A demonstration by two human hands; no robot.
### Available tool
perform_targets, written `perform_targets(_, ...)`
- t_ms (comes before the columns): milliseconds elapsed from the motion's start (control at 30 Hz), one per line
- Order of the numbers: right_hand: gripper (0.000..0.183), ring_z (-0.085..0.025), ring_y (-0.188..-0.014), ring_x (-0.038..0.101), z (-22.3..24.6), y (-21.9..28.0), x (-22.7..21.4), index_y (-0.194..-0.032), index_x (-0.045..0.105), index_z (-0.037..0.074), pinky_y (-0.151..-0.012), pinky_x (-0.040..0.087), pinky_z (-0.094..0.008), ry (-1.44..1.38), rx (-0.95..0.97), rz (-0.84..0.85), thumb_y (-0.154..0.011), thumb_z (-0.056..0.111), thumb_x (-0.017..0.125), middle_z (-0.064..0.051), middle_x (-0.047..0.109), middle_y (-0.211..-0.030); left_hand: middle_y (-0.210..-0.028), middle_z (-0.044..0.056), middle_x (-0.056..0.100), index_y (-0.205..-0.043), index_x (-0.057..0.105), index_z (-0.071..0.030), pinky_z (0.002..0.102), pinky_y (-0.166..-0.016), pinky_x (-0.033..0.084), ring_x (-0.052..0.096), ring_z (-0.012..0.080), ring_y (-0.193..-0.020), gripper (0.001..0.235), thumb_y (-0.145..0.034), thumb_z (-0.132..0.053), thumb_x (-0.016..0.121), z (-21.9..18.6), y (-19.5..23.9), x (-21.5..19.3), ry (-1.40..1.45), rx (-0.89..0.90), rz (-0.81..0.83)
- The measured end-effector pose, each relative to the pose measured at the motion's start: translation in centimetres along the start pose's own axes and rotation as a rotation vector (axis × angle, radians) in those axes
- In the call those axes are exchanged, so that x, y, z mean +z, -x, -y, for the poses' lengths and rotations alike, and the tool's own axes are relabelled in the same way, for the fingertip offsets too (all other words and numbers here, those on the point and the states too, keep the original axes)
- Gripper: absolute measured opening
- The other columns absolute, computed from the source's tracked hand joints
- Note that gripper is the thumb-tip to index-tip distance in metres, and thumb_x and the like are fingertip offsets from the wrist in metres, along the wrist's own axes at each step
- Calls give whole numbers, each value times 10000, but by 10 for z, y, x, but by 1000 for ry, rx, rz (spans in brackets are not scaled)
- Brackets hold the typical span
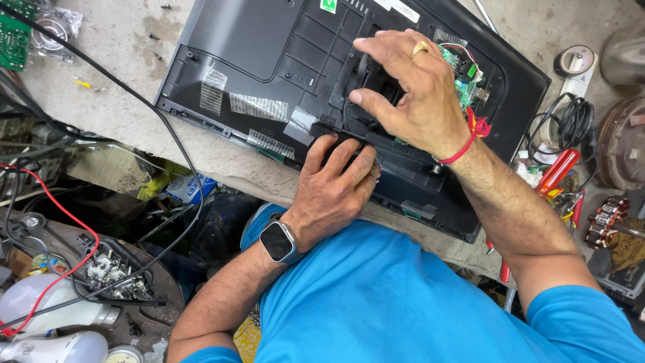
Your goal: The person works on the back of a flat-screen TV, connecting and taping wires to the internal circuit board. They use electrical tape to secure connections and a screwdriver to fasten screws on the TV chassis.
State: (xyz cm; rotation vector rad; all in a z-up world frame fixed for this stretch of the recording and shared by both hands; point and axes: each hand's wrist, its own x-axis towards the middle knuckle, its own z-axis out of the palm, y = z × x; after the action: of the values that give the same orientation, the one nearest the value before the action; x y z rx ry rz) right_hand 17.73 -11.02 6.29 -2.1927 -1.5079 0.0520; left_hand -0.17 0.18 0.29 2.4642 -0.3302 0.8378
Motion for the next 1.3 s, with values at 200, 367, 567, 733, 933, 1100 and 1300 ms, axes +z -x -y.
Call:
perform_targets(200, 661, -313, -1200, 637, 4, 1, 9, -1513, 547, 45, -1090, 408, -494, 130, -110, 55, -954, 253, 831, -140, 681, -1327, -1224, 105, 675, -930, 789, -44, 481, -1138, 415, 594, 278, -1207, 122, -927, -152, 734, 3, 1, 0, 43, 4, -2)
perform_targets(367, 458, -195, -1138, 674, 5, -7, 20, -1444, 639, 107, -1080, 450, -458, 203, -185, 33, -998, 80, 739, -14, 715, -1271, -1234, 100, 676, -957, 795, -54, 479, -1158, 409, 592, 271, -1219, 127, -912, -148, 724, 5, 3, 0, 50, 3, -4)
perform_targets(567, 426, -225, -1182, 660, 8, 12, -4, -1352, 729, 120, -988, 471, -403, 331, -309, 132, -934, 48, 686, -27, 718, -1260, -1232, 81, 675, -968, 799, -76, 464, -1169, 406, 596, 250, -1226, 117, -915, -152, 727, 6, 8, 2, 57, -10, 1)
perform_targets(733, 368, -198, -1218, 643, 3, 11, -19, -1351, 731, 187, -1024, 460, -407, 451, -344, 234, -988, 147, 687, -7, 705, -1241, -1242, 67, 670, -966, 801, -89, 459, -1175, 405, 598, 234, -1217, 93, -935, -148, 736, 6, 9, 5, 48, -10, -5)
perform_targets(933, 491, -218, -1225, 607, -3, 1, -24, -1347, 736, 149, -1000, 431, -398, 595, -374, 301, -857, 149, 697, -47, 675, -1299, -1238, 70, 670, -962, 796, -80, 463, -1170, 414, 599, 235, -1210, 87, -937, -140, 739, 7, 9, 4, 66, -8, -20)
perform_targets(1100, 479, -259, -1256, 582, -7, 11, -29, -1277, 732, 140, -1044, 427, -459, 429, -320, 326, -807, 231, 768, -52, 656, -1284, -1228, 74, 666, -981, 798, -70, 465, -1158, 421, 602, 241, -1204, 102, -932, -141, 743, 8, 9, 4, 83, -13, -12)
perform_targets(1300, 420, -251, -1215, 601, -29, 17, -25, -1275, 751, 155, -1039, 425, -465, 179, -228, 322, -859, 154, 807, -30, 688, -1223, -1239, 75, 661, -963, 787, -74, 469, -1149, 424, 608, 241, -1194, 84, -941, -147, 752, 10, 9, 4, 103, -7, -11)
